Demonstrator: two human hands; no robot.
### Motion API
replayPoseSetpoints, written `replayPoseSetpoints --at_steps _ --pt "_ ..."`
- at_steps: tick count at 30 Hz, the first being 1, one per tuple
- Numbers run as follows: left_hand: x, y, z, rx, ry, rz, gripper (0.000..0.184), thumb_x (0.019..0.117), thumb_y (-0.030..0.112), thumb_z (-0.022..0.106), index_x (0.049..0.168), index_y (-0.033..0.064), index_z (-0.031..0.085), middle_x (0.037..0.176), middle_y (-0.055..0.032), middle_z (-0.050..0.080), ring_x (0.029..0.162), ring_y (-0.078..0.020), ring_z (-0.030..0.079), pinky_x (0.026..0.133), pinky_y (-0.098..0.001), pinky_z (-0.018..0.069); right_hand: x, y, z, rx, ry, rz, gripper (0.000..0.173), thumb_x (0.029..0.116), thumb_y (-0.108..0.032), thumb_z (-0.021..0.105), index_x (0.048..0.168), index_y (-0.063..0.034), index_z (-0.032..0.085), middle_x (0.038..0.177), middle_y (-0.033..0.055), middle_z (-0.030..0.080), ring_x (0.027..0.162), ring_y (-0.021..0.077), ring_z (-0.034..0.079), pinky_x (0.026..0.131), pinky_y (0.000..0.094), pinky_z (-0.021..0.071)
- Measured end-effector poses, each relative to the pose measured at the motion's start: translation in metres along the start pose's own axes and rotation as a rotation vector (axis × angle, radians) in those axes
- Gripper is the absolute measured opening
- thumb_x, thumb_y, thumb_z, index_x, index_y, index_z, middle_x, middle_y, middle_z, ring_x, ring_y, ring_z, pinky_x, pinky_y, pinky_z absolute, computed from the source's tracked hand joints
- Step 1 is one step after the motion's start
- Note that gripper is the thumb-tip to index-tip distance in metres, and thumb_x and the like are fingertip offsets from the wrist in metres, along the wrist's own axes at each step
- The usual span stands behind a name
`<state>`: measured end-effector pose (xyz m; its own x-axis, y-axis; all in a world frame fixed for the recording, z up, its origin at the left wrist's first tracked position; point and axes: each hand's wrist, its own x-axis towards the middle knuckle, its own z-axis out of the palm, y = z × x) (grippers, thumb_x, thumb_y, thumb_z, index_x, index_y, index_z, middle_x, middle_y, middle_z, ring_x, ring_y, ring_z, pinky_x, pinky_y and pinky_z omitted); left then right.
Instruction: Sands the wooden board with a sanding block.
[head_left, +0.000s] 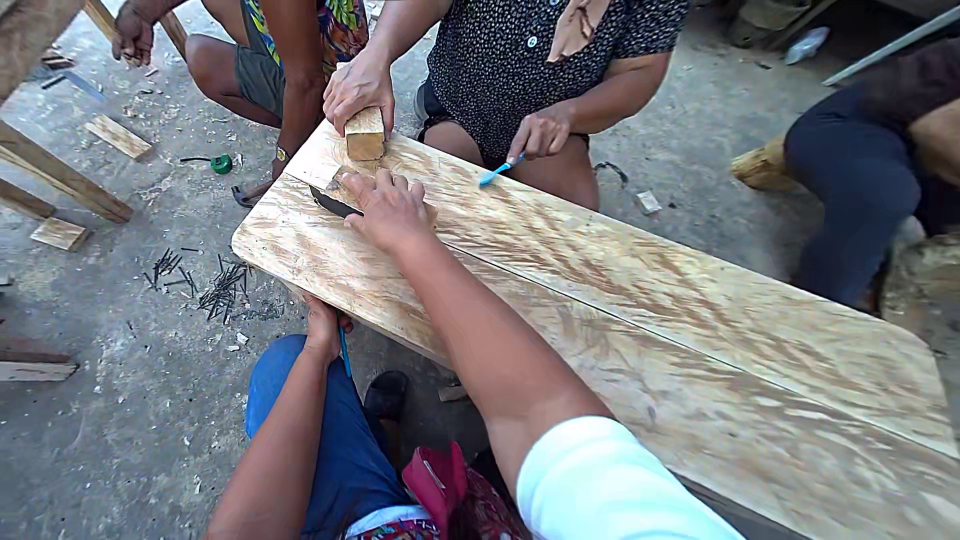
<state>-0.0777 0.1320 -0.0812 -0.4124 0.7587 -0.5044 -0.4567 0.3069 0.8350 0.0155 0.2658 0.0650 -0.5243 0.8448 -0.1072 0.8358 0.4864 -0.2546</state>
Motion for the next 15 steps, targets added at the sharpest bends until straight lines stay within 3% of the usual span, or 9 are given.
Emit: replayPoseSetpoints --at_steps 4,7,10,12,15 --pt "-0.001 0.001 0.002 -0.002 -0.003 -0.002 0.08 0.0964 0.07 -0.009 0.101 0.0164 0.051 0.058 -0.0005 0.052 0.042 -0.0101 0.042 0.04 -0.0239 0.0367 -0.052 0.042 -0.003 0.028 0.032 0.022 0.06 0.1004 -0.043 0.064 0.156 -0.0355 0.045 0.143 0.0197 0.055 0.131 0.0429 0.051 0.102 0.0627 0.0398" --pt "-0.001 -0.002 -0.001 -0.022 0.006 -0.002 0.082 0.0961 0.07 -0.008 0.101 0.0159 0.053 0.057 -0.0016 0.053 0.042 -0.0106 0.042 0.039 -0.0243 0.0371 -0.127 0.107 0.006 0.006 0.15 0.086 0.058 0.0971 -0.043 0.07 0.151 -0.0302 0.052 0.129 0.0222 0.062 0.118 0.0477 0.058 0.091 0.068 0.0448" --pt "0.0 0.001 0.0 -0.034 -0.012 -0.009 0.081 0.0975 0.069 -0.007 0.105 0.0148 0.053 0.061 -0.003 0.056 0.043 -0.0102 0.044 0.04 -0.0234 0.0377 -0.178 0.147 0.008 -0.008 0.19 0.174 0.061 0.0947 -0.042 0.073 0.149 -0.0236 0.054 0.124 0.027 0.062 0.115 0.0531 0.057 0.089 0.0721 0.043" --pt "0.0 -0.001 -0.001 -0.034 -0.016 -0.01 0.08 0.098 0.068 -0.007 0.102 0.0147 0.053 0.06 -0.0022 0.056 0.042 -0.0099 0.043 0.04 -0.0231 0.0377 -0.176 0.142 0.006 0.004 0.157 0.215 0.062 0.0941 -0.041 0.074 0.149 -0.0201 0.054 0.123 0.029 0.06 0.114 0.0541 0.056 0.09 0.0718 0.0416" --pt "0.0 -0.001 -0.002 -0.055 -0.017 -0.015 0.08 0.0984 0.067 -0.007 0.1 0.0143 0.052 0.058 -0.0012 0.054 0.042 -0.0093 0.043 0.041 -0.023 0.0377 -0.129 0.097 0.004 0.02 0.1 0.17 0.061 0.095 -0.041 0.073 0.149 -0.0214 0.054 0.125 0.028 0.06 0.116 0.0521 0.056 0.093 0.0705 0.0413"
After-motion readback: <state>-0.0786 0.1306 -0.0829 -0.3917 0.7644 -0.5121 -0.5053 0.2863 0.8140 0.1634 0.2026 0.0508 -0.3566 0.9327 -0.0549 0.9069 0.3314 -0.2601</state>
